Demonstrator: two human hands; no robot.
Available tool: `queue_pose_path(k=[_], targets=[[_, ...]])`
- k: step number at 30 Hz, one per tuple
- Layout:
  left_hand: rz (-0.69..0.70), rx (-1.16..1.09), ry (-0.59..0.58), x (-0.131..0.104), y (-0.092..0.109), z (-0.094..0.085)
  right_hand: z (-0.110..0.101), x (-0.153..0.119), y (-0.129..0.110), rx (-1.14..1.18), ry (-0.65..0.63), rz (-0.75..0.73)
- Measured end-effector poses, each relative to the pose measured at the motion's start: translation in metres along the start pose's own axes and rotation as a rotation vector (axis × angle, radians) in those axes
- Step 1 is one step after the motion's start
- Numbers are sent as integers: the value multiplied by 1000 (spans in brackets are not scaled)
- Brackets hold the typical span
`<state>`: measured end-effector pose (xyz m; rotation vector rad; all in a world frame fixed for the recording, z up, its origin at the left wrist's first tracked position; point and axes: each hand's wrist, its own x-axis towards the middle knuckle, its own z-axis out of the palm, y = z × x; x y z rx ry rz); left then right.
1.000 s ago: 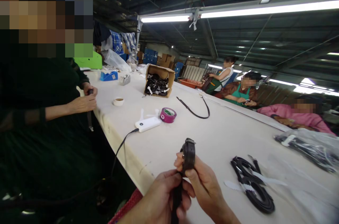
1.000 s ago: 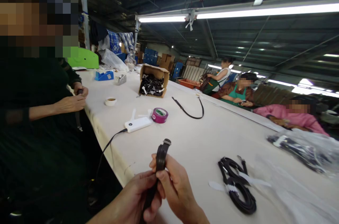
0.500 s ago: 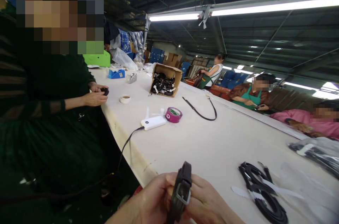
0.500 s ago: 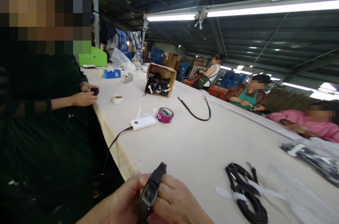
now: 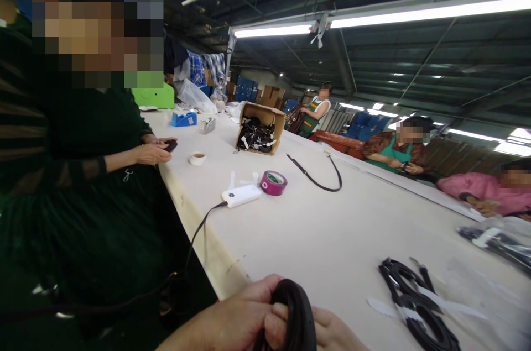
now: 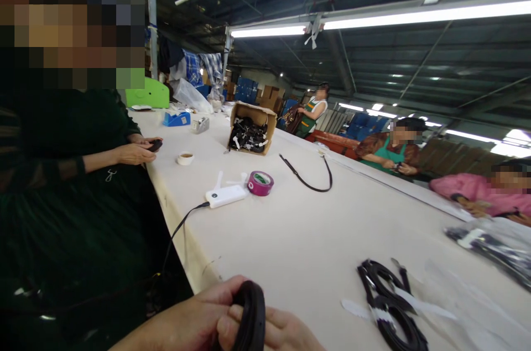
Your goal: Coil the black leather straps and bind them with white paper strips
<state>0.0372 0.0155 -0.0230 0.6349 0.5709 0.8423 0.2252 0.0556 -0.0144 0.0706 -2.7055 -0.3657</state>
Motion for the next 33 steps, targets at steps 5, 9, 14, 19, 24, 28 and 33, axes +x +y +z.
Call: queue_pose_path(k=[5,9,14,19,24,28,33], targets=[[166,712,58,-5,31,-11,-2,-21,13,-255,-66,13],[203,1347,125,11,44,-17,-15,-43,17,-228,137,329],[292,1508,-17,48,34,-10,-12,-26,11,-17,118,773],[301,1517,-54,75,31,-4,17,3,21,151,-193,1111],[115,1406,-106,108,44,-10,27,-10,48,185,-185,1213],[45,1389,-93,125,50,-16,34,-26,55,255,-68,1197],[20,1382,-85,125,50,-15,43,-36,53,321,36,1138]])
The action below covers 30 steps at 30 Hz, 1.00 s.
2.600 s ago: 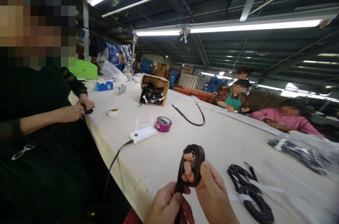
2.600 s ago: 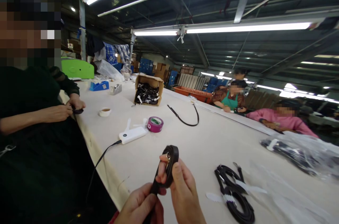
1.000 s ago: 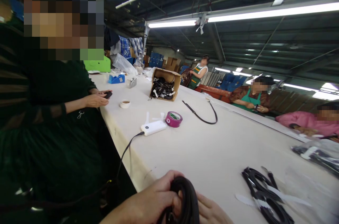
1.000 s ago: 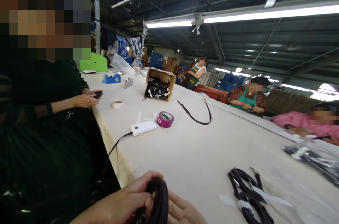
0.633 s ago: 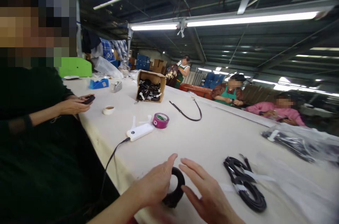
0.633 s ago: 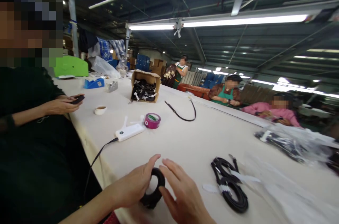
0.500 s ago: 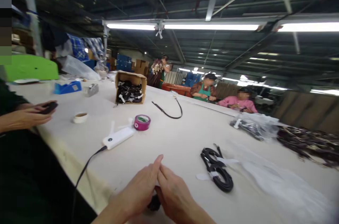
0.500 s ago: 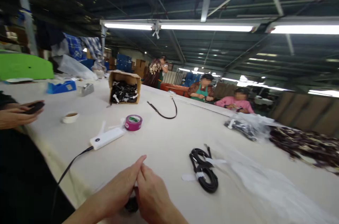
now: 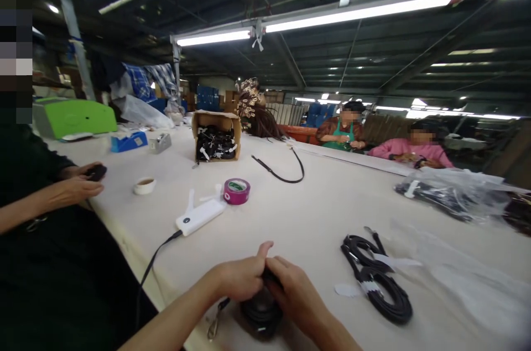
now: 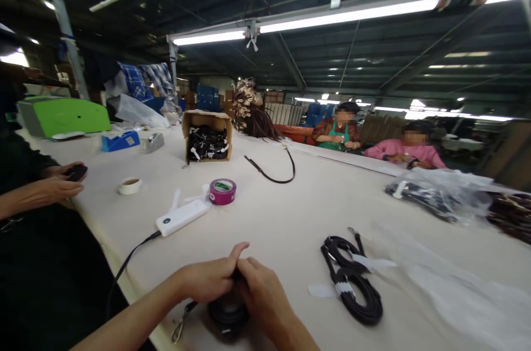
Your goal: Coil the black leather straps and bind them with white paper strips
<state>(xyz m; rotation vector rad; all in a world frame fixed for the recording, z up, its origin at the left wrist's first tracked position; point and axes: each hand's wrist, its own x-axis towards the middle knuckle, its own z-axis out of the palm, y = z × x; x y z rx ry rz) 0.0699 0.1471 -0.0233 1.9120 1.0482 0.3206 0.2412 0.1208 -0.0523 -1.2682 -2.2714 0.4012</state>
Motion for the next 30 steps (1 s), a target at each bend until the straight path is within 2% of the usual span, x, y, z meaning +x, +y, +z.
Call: queue_pose_path(k=[8,13,18,22,26,30], targets=[[0,-6,-19,-3,6,1,1,-1,6,49,2,-83],[-32,42,37,-6,10,6,4,-1,8,51,24,-100],[31,104,90,-11,10,11,6,-4,12,69,30,-102],[48,168,182,-15,12,19,4,-6,13,81,24,-89],[-16,308,273,-15,14,31,4,-5,13,57,27,-56],[-153,448,364,-14,14,40,5,-3,14,16,5,-34]])
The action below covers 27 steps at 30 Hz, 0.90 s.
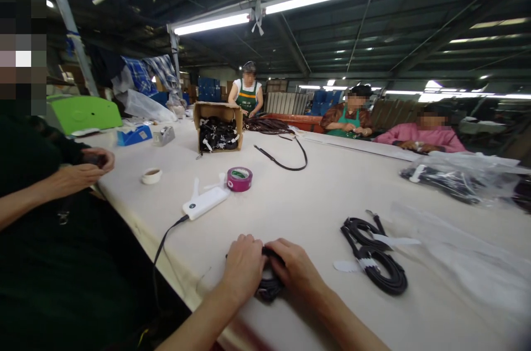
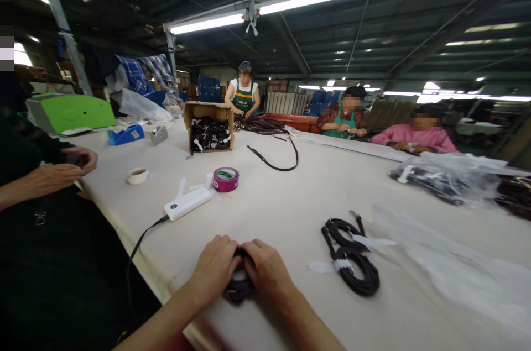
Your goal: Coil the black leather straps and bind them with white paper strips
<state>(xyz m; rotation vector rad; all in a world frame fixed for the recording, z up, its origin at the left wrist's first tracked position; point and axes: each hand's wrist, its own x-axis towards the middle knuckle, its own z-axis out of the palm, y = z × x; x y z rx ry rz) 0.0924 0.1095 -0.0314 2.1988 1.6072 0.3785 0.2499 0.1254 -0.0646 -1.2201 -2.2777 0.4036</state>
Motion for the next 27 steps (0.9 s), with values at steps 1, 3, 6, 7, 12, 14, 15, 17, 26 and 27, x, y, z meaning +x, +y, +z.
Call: queue_pose_path(k=[1,3,6,7,12,14,15,17,26,27], targets=[[-24,24,7,-1,1,2,0,0,0,-15,-8,6],[-48,51,16,-2,2,6,-2,0,-1,-51,-22,17],[-56,59,26,-3,4,10,-7,0,-5,-95,-41,12],[-56,57,27,-3,4,10,-9,0,-8,-102,-46,6],[-45,37,30,-3,6,8,-16,5,-19,-142,-55,43],[-41,36,30,-2,6,7,-16,7,-21,-165,-75,69],[-39,38,28,-2,6,7,-15,8,-21,-175,-88,76],[-33,44,21,-3,5,8,-14,9,-19,-188,-108,82],[-27,100,17,-19,4,4,-9,3,-16,-163,-141,82],[-55,112,26,-21,4,5,-9,3,-16,-157,-139,85]])
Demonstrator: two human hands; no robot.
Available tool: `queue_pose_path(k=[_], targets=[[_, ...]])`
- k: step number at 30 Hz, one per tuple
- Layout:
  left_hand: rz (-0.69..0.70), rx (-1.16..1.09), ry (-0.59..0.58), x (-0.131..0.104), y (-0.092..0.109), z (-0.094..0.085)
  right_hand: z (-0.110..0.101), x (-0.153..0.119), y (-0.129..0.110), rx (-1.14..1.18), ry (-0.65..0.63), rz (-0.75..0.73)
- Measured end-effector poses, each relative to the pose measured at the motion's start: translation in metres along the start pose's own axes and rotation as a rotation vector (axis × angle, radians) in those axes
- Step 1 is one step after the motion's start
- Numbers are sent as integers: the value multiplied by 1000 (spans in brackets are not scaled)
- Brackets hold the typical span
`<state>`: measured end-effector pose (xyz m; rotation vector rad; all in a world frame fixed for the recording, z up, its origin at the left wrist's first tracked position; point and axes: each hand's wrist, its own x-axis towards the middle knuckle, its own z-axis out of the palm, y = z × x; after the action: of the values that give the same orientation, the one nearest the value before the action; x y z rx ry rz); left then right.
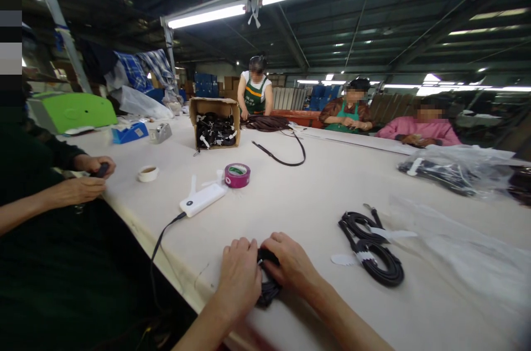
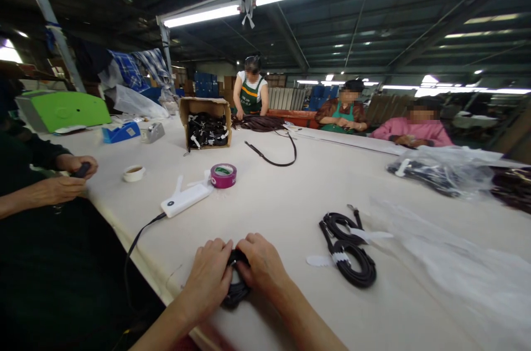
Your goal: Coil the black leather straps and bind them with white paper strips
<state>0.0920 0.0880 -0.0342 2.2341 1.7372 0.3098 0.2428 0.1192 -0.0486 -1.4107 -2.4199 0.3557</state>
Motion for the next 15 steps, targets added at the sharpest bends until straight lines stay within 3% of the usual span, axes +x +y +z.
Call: queue_pose_path(k=[5,10,15], targets=[[-78,-51,65,3,-1,13,4,2,0,8,11,7],[-40,-108,-24,28,-10,10,9,20,7,-32,32,23],[-84,-183,-33,46,-10,10,-12,49,16,-31,-97,9]])
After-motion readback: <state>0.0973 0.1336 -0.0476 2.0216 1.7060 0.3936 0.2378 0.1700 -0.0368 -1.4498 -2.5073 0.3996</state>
